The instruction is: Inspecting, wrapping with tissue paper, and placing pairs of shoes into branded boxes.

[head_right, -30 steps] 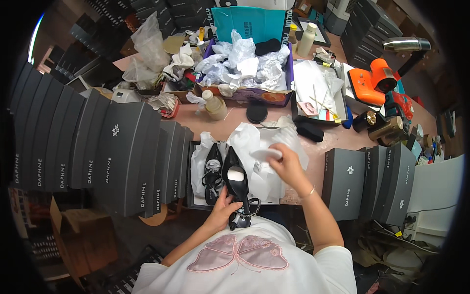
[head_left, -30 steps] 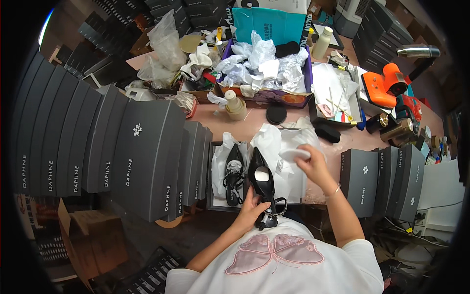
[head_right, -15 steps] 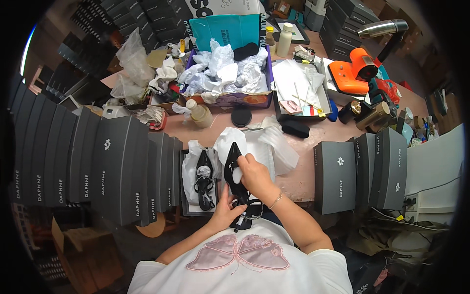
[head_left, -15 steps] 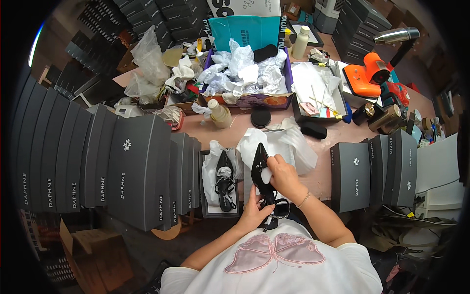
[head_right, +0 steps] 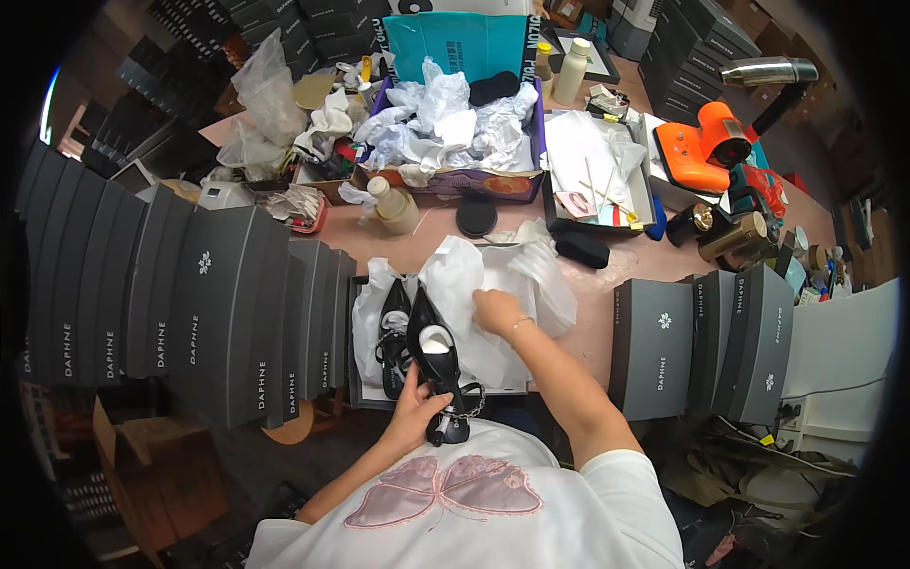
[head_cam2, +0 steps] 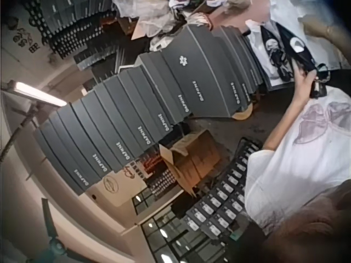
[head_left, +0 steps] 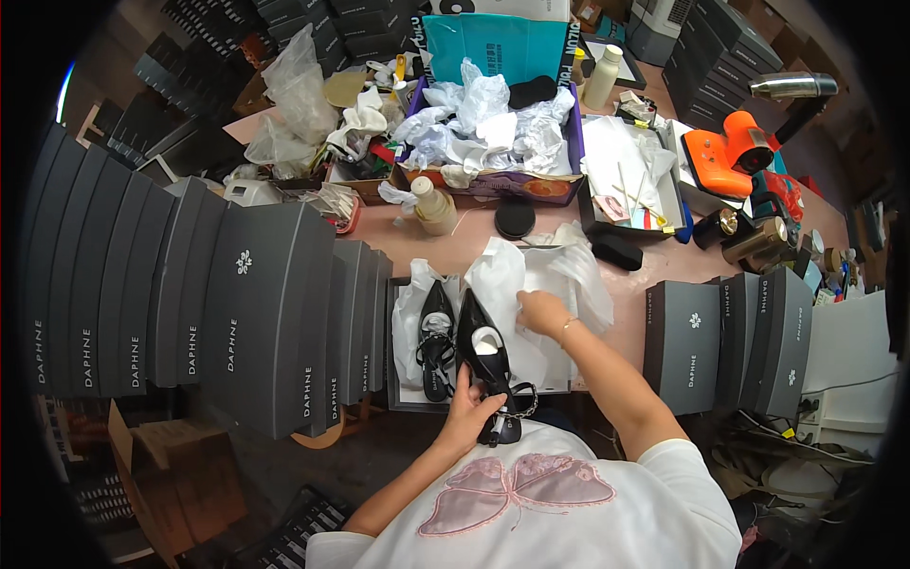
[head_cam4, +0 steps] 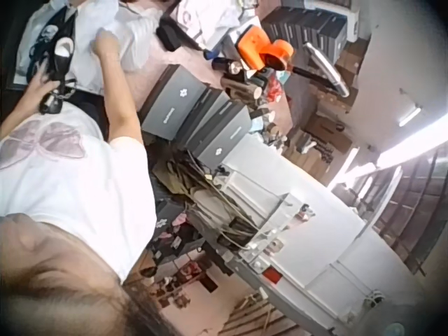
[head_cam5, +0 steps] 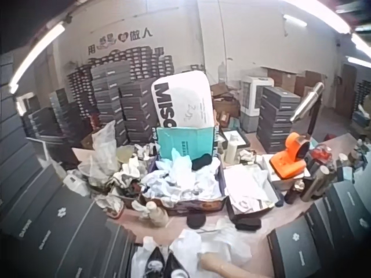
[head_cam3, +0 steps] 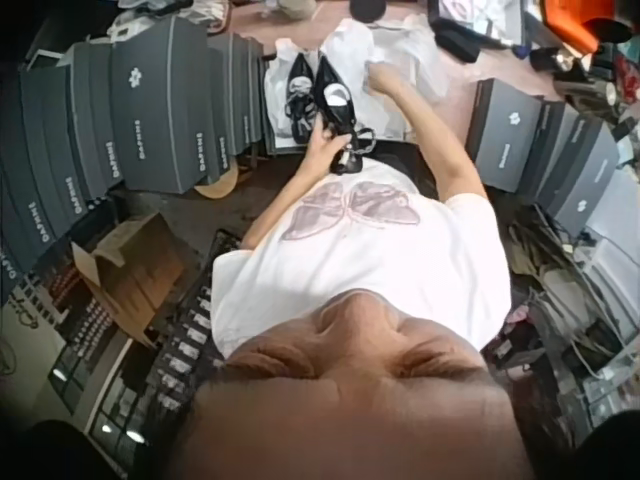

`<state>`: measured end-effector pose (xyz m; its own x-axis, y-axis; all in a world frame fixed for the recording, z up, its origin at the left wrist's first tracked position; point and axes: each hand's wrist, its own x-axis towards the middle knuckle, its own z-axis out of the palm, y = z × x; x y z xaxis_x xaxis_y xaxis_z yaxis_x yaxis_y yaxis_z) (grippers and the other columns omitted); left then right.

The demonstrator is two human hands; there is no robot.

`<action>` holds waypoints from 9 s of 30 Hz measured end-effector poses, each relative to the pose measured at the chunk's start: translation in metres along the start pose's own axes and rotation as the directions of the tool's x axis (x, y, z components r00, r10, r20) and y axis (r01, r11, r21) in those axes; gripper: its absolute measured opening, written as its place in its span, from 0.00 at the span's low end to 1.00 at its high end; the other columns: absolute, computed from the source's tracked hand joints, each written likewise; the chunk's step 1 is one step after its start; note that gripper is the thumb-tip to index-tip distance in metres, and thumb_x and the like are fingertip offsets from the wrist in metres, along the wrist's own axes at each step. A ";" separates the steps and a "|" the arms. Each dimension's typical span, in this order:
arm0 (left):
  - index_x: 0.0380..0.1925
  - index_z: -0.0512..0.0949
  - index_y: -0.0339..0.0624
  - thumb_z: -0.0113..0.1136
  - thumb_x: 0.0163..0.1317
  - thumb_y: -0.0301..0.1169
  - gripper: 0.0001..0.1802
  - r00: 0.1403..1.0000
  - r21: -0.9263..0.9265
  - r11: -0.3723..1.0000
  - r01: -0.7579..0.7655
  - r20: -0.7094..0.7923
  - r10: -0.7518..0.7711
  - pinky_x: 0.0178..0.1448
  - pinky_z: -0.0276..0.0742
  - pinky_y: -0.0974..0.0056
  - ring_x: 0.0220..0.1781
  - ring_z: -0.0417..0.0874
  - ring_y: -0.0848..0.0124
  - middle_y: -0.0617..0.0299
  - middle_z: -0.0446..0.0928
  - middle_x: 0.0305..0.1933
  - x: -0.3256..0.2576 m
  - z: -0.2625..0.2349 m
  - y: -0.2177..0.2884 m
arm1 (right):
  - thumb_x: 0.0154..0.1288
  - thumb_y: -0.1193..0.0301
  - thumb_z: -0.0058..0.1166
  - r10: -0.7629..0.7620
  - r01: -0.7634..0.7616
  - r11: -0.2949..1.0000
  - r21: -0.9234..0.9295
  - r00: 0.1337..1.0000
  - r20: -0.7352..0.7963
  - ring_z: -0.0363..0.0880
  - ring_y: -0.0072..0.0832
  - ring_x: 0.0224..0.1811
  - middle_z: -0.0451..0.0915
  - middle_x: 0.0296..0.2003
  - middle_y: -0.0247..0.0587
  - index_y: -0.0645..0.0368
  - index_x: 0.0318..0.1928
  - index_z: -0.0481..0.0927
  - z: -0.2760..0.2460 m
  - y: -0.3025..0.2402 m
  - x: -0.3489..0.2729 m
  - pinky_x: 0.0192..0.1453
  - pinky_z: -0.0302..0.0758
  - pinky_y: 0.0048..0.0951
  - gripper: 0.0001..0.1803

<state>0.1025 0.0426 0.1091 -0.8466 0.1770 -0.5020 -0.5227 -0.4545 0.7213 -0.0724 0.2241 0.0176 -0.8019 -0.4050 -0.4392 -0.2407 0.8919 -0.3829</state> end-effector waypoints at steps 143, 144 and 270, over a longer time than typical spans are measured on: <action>0.38 0.76 0.38 0.50 0.69 0.35 0.11 0.932 0.487 0.797 -0.356 0.122 0.342 0.40 0.67 0.76 0.45 0.72 0.78 0.60 0.69 0.54 -0.003 0.015 0.045 | 0.66 0.79 0.35 0.148 0.206 -0.642 0.739 0.978 -0.144 0.79 0.26 0.35 0.78 0.37 0.42 0.58 0.60 0.66 0.003 -0.108 -0.125 0.41 0.80 0.26 0.22; 0.38 0.76 0.39 0.52 0.68 0.33 0.09 0.928 0.478 0.799 -0.364 0.116 0.354 0.45 0.68 0.74 0.49 0.72 0.75 0.58 0.68 0.55 -0.007 0.018 0.047 | 0.65 0.79 0.35 0.140 0.201 -0.646 0.737 0.980 -0.144 0.79 0.25 0.35 0.77 0.37 0.42 0.59 0.59 0.67 0.003 -0.110 -0.125 0.40 0.80 0.26 0.21; 0.58 0.65 0.31 0.56 0.47 0.18 0.33 0.574 0.648 -0.143 -0.748 0.739 0.353 0.34 0.80 0.59 0.32 0.83 0.53 0.44 0.60 0.70 -0.073 -0.023 0.044 | 0.62 0.66 0.53 -0.018 0.163 0.595 0.787 0.982 -0.190 0.81 0.35 0.41 0.78 0.46 0.47 0.64 0.58 0.69 0.043 -0.115 -0.176 0.44 0.78 0.32 0.25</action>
<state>0.1441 -0.0102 0.1666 -0.7443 0.5864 0.3195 0.6427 0.4989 0.5814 0.1195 0.1840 0.1040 -0.8867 -0.3752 -0.2702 0.1563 0.3067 -0.9389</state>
